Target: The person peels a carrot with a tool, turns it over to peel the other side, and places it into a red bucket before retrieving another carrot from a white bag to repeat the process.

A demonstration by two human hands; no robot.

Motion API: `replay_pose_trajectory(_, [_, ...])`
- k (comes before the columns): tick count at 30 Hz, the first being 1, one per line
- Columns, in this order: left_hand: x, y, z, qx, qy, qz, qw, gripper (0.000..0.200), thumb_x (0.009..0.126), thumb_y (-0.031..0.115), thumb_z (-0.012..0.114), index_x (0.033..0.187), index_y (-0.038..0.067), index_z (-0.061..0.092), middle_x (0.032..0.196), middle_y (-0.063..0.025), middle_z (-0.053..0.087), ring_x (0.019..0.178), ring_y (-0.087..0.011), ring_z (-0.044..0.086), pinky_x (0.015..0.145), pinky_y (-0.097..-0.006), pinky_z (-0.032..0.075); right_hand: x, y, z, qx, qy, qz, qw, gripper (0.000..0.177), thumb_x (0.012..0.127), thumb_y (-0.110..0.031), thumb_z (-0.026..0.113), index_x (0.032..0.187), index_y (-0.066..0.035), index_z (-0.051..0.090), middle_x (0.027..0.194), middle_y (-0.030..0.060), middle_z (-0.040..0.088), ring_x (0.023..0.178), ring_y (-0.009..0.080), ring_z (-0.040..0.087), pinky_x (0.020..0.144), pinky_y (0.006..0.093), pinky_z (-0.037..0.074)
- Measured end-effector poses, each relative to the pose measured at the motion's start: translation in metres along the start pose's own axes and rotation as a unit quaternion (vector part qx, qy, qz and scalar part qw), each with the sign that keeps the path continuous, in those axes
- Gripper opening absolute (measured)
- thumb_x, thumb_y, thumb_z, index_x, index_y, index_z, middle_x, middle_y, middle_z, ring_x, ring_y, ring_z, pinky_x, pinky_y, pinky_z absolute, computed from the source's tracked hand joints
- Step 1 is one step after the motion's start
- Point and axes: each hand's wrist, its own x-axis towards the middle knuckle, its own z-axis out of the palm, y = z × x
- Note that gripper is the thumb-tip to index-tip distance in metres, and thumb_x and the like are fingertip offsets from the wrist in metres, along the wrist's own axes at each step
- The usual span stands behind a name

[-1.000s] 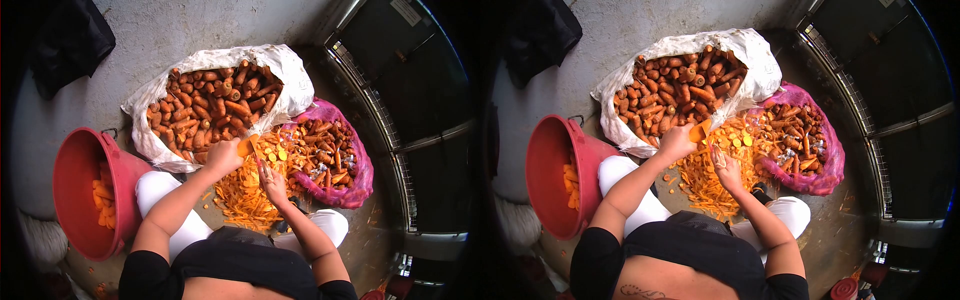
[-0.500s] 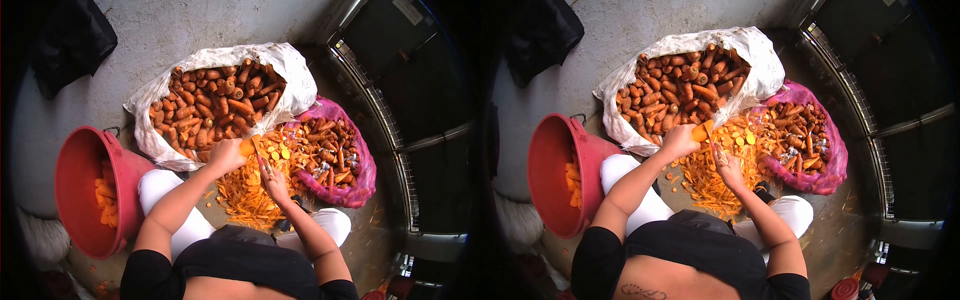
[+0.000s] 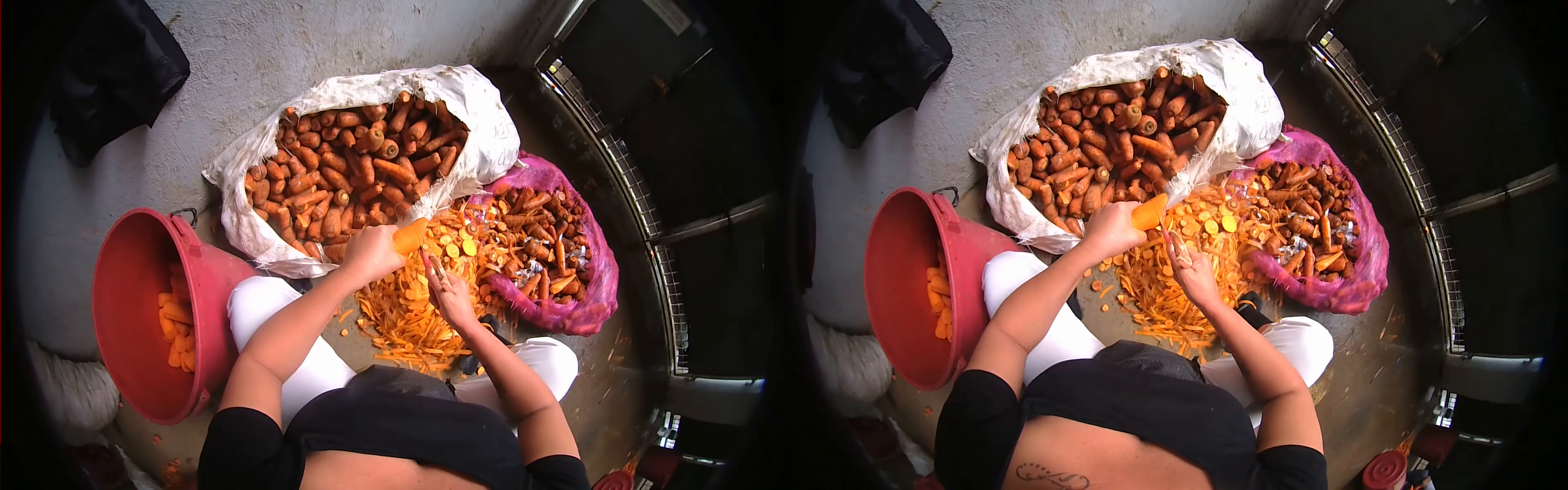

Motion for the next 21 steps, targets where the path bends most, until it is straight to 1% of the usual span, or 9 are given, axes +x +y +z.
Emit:
replay_pose_trajectory(5, [0.004,-0.009,0.001,-0.134,-0.071,-0.022,0.988,0.035,0.064,0.021,0.070,0.094,0.005,0.067,0.083,-0.0150,0.069,0.076,-0.0298,0.066,0.071,-0.0370,0.051,0.005,0.006,-0.002,-0.042,0.009,-0.024,0.999,0.045,0.093,-0.042,0.055,0.080,0.001,0.063,0.053,0.0060,0.051,0.049,0.0139,0.050,0.050,0.0327,0.040])
replay_pose_trajectory(8, [0.015,-0.026,0.014,-0.251,-0.117,-0.019,0.961,0.034,0.063,0.016,0.070,0.095,0.003,0.066,0.076,-0.0110,0.067,0.067,-0.0216,0.063,0.066,-0.0316,0.048,0.004,0.000,-0.004,-0.048,0.014,-0.041,0.998,0.041,0.095,-0.033,0.057,0.067,-0.005,0.052,0.055,-0.0020,0.045,0.047,0.0070,0.041,0.045,0.0252,0.032])
replay_pose_trajectory(10, [0.012,-0.021,0.009,-0.287,-0.137,-0.010,0.948,0.032,0.064,0.014,0.069,0.093,0.002,0.066,0.075,-0.0099,0.066,0.066,-0.0192,0.063,0.065,-0.0308,0.047,0.002,0.001,-0.007,-0.050,0.009,-0.052,0.997,0.042,0.095,-0.034,0.057,0.067,-0.004,0.052,0.055,-0.0012,0.046,0.048,0.0073,0.043,0.045,0.0257,0.033])
replay_pose_trajectory(14, [0.001,-0.002,0.005,-0.093,-0.044,-0.001,0.995,0.031,0.065,0.012,0.069,0.092,-0.001,0.065,0.072,-0.0061,0.065,0.067,-0.0151,0.062,0.065,-0.0299,0.048,0.001,0.006,-0.011,-0.100,0.012,-0.045,0.994,0.041,0.091,-0.041,0.057,0.085,-0.001,0.064,0.058,0.0098,0.054,0.056,0.0156,0.053,0.055,0.0342,0.043])
replay_pose_trajectory(16, [-0.003,0.001,0.012,0.000,0.036,0.029,0.999,0.031,0.065,0.012,0.069,0.092,-0.002,0.064,0.071,-0.0047,0.065,0.066,-0.0141,0.062,0.064,-0.0290,0.048,0.002,0.010,-0.009,-0.086,0.027,-0.047,0.995,0.040,0.090,-0.040,0.058,0.085,-0.001,0.064,0.058,0.0111,0.054,0.056,0.0162,0.053,0.056,0.0349,0.043])
replay_pose_trajectory(17, [-0.001,0.000,0.010,-0.066,-0.005,0.029,0.997,0.030,0.066,0.012,0.069,0.092,-0.002,0.064,0.070,-0.0046,0.064,0.063,-0.0138,0.061,0.061,-0.0284,0.047,0.003,0.011,-0.010,-0.082,0.033,-0.050,0.995,0.039,0.089,-0.039,0.059,0.086,-0.001,0.064,0.058,0.0118,0.054,0.056,0.0165,0.053,0.056,0.0352,0.043])
replay_pose_trajectory(18, [0.001,0.000,0.003,-0.132,-0.047,0.029,0.990,0.029,0.067,0.013,0.069,0.091,-0.002,0.064,0.069,-0.0045,0.064,0.060,-0.0135,0.060,0.057,-0.0278,0.047,-0.001,0.000,-0.012,-0.093,0.027,-0.036,0.995,0.037,0.088,-0.038,0.058,0.088,-0.001,0.065,0.060,0.0151,0.056,0.056,0.0229,0.056,0.057,0.0376,0.044])
replay_pose_trajectory(19, [0.001,0.002,-0.002,-0.197,-0.088,0.028,0.976,0.028,0.068,0.013,0.070,0.091,-0.002,0.063,0.068,-0.0043,0.063,0.056,-0.0132,0.059,0.054,-0.0272,0.047,0.002,0.004,-0.013,-0.110,0.025,-0.048,0.992,0.037,0.090,-0.036,0.057,0.083,-0.001,0.063,0.059,0.0108,0.055,0.056,0.0182,0.054,0.055,0.0340,0.042])
replay_pose_trajectory(21, [-0.015,0.018,-0.011,-0.305,-0.285,0.045,0.907,0.028,0.069,0.014,0.070,0.091,-0.001,0.063,0.065,-0.0032,0.062,0.050,-0.0105,0.054,0.047,-0.0248,0.043,0.014,0.027,-0.015,-0.141,0.021,-0.071,0.987,0.040,0.094,-0.033,0.056,0.073,0.001,0.058,0.058,0.0021,0.052,0.054,0.0087,0.050,0.050,0.0267,0.040])
